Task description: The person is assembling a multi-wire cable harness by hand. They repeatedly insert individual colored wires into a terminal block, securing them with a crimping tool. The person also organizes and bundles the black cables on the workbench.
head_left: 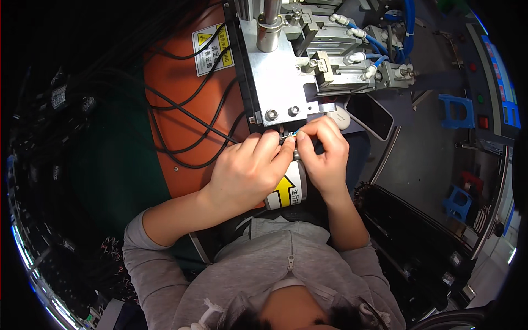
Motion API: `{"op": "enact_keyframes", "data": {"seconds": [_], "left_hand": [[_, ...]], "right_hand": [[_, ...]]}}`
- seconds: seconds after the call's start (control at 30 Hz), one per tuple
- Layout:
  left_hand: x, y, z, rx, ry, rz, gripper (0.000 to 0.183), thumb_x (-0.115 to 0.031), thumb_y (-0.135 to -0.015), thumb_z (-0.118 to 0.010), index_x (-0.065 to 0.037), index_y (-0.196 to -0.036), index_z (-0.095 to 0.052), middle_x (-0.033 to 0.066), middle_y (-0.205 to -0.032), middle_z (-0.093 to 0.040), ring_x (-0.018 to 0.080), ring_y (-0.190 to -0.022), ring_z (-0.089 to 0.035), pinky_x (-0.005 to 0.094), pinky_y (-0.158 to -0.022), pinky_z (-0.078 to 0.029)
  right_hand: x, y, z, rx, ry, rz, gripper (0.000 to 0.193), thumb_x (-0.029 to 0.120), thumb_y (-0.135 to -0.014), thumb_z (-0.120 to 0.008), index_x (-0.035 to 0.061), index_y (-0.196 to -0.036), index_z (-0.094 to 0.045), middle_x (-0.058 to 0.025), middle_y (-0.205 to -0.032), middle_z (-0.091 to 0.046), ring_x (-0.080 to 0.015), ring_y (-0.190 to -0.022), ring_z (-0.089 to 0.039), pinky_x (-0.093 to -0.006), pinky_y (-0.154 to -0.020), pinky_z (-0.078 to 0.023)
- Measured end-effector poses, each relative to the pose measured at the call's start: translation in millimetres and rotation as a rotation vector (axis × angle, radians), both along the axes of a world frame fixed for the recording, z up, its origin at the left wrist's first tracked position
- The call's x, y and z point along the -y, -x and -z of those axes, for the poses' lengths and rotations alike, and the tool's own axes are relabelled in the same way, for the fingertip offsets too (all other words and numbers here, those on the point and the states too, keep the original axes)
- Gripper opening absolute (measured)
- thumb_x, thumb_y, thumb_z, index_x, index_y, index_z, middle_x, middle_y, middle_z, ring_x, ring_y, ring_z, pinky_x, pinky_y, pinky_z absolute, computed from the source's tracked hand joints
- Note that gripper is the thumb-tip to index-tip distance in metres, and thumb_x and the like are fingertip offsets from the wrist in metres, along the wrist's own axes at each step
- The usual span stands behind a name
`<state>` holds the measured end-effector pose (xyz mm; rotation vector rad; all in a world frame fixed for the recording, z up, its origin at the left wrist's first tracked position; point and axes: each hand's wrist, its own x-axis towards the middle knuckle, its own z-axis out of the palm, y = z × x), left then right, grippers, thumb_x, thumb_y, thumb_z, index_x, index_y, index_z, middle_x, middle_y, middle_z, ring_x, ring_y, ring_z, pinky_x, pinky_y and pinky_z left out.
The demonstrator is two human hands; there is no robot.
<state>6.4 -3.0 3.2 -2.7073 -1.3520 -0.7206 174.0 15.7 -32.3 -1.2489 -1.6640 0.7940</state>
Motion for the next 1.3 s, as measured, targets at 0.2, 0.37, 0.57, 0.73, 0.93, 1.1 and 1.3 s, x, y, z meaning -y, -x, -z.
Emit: {"op": "enact_keyframes", "data": {"seconds": [0.2,0.37,0.57,0.73,0.93,1.1,1.3], "left_hand": [[-6.7,2.0,3.3,0.068,0.035,0.020,0.025,-0.011,-0.073,-0.065,-0.011,-0.098,-0.069,0.0002,-0.070,-0.046,0.0124,-0.057,-0.050,0.0265,-0.047,-0.042],[-4.0,7.2,2.3,0.072,0.041,0.020,0.026,-0.013,-0.074,-0.063,-0.012,-0.100,-0.067,-0.0016,-0.083,-0.056,0.0128,-0.065,-0.056,0.0275,-0.055,-0.044],[3.0,9.7,-4.0,-0.054,-0.034,0.009,0.018,-0.008,-0.073,-0.064,-0.004,-0.090,-0.067,0.0000,-0.072,-0.051,0.0115,-0.061,-0.054,0.0243,-0.050,-0.039],[14.2,11.9,-7.6,-0.238,-0.102,-0.072,0.013,-0.007,-0.071,-0.064,0.000,-0.083,-0.064,0.0006,-0.064,-0.044,0.0108,-0.057,-0.050,0.0239,-0.049,-0.038],[18.4,24.2,-21.4,-0.091,0.109,-0.085,0.019,-0.009,-0.073,-0.064,0.000,-0.089,-0.061,0.0038,-0.069,-0.054,0.0153,-0.064,-0.058,0.0259,-0.053,-0.043],[46.8,27.6,-123.9,0.788,0.134,0.241,0.033,-0.001,-0.080,-0.064,-0.004,-0.112,-0.060,0.0139,-0.109,-0.062,0.0229,-0.090,-0.064,0.0329,-0.070,-0.053],[90.0,1.0,-163.1,1.129,-0.362,0.371,0.027,-0.018,-0.087,-0.063,-0.010,-0.109,-0.049,0.0155,-0.107,-0.062,0.0256,-0.085,-0.059,0.0504,-0.075,-0.052]], "right_hand": [[1.1,-2.9,23.2,-0.515,0.463,-0.036,0.006,0.002,-0.081,-0.053,-0.0018,-0.077,-0.055,-0.0017,-0.068,-0.053,-0.0057,-0.066,-0.048,-0.0221,-0.057,-0.038],[4.5,8.7,3.7,-0.120,0.039,0.073,0.009,0.004,-0.081,-0.063,-0.0017,-0.079,-0.057,-0.0104,-0.077,-0.060,-0.0210,-0.070,-0.059,-0.0297,-0.067,-0.046],[6.4,1.6,19.0,-0.486,0.427,0.032,0.007,0.004,-0.088,-0.059,0.0016,-0.082,-0.056,0.0014,-0.074,-0.057,-0.0052,-0.069,-0.050,-0.0206,-0.065,-0.041],[11.3,-0.2,23.0,-0.545,0.408,0.058,0.006,0.006,-0.090,-0.058,0.0024,-0.087,-0.056,0.0011,-0.081,-0.056,-0.0051,-0.075,-0.049,-0.0203,-0.070,-0.040],[15.7,-45.7,14.8,-0.520,0.157,0.308,0.003,0.004,-0.090,-0.055,0.0028,-0.088,-0.055,0.0009,-0.080,-0.053,-0.0053,-0.072,-0.048,-0.0203,-0.067,-0.040],[24.7,-60.6,2.1,-0.497,0.038,0.378,0.003,0.004,-0.090,-0.056,0.0026,-0.087,-0.055,-0.0005,-0.079,-0.053,-0.0065,-0.071,-0.048,-0.0206,-0.068,-0.040],[38.0,-33.0,-19.0,-0.432,-0.038,0.278,0.006,0.005,-0.089,-0.058,0.0031,-0.086,-0.054,0.0016,-0.078,-0.052,-0.0050,-0.070,-0.047,-0.0197,-0.065,-0.039]]}}
